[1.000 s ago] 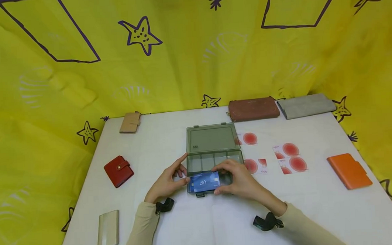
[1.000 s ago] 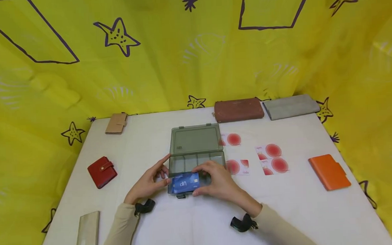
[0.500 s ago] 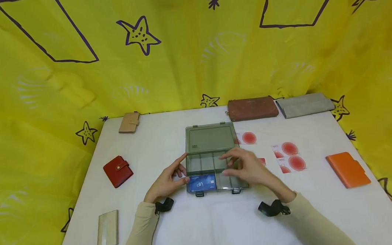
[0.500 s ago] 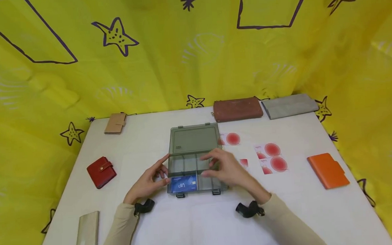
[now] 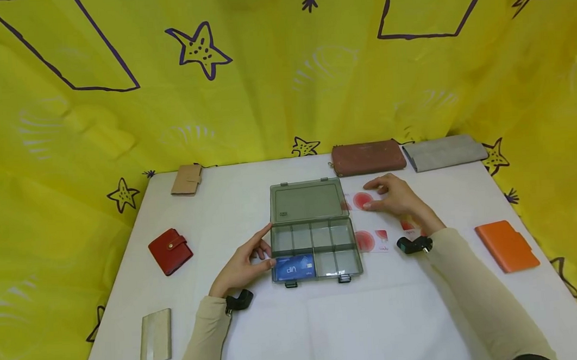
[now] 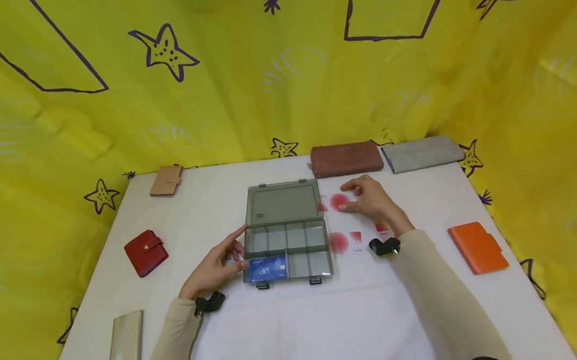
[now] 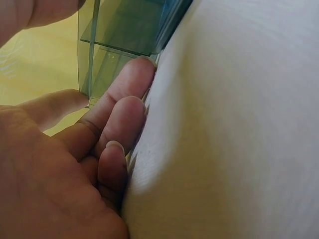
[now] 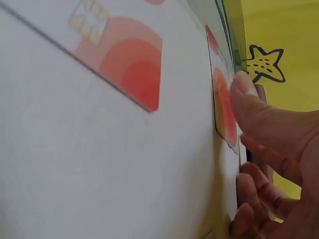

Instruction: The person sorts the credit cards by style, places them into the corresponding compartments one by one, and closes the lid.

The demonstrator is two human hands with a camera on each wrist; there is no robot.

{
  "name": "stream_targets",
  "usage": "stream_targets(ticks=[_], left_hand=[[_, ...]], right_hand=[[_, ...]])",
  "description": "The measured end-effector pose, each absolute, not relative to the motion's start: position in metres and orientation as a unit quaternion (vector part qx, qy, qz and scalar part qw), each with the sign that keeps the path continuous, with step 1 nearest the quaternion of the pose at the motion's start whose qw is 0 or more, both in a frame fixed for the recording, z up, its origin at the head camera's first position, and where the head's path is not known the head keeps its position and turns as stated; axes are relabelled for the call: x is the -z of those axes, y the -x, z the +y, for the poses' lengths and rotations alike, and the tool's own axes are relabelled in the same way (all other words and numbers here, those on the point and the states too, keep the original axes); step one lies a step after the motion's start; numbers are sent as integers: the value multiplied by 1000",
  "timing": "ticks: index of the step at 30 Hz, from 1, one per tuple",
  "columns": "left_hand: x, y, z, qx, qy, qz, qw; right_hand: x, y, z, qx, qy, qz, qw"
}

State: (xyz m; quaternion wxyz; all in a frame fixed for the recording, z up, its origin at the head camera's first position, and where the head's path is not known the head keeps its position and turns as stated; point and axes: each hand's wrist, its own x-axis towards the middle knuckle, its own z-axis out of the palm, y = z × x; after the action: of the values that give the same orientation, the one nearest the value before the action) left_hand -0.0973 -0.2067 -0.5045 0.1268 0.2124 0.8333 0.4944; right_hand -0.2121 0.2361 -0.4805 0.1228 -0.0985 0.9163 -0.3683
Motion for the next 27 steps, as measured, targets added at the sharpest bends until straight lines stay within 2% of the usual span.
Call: stream_targets(ticks=[10, 16, 21, 27], left_hand=[[505, 96, -206, -495, -215, 833, 121], [506, 96, -207, -494, -222, 834, 107], [506, 97, -207, -493, -223, 834, 108], [506, 97, -207, -492, -218, 835, 114]], right_hand=[[483, 209, 234, 339, 114, 929, 93], [476, 197, 246, 351, 150, 919, 104], [462, 184, 253, 440, 121, 880, 131], [453, 163, 251, 560, 79, 820, 88]])
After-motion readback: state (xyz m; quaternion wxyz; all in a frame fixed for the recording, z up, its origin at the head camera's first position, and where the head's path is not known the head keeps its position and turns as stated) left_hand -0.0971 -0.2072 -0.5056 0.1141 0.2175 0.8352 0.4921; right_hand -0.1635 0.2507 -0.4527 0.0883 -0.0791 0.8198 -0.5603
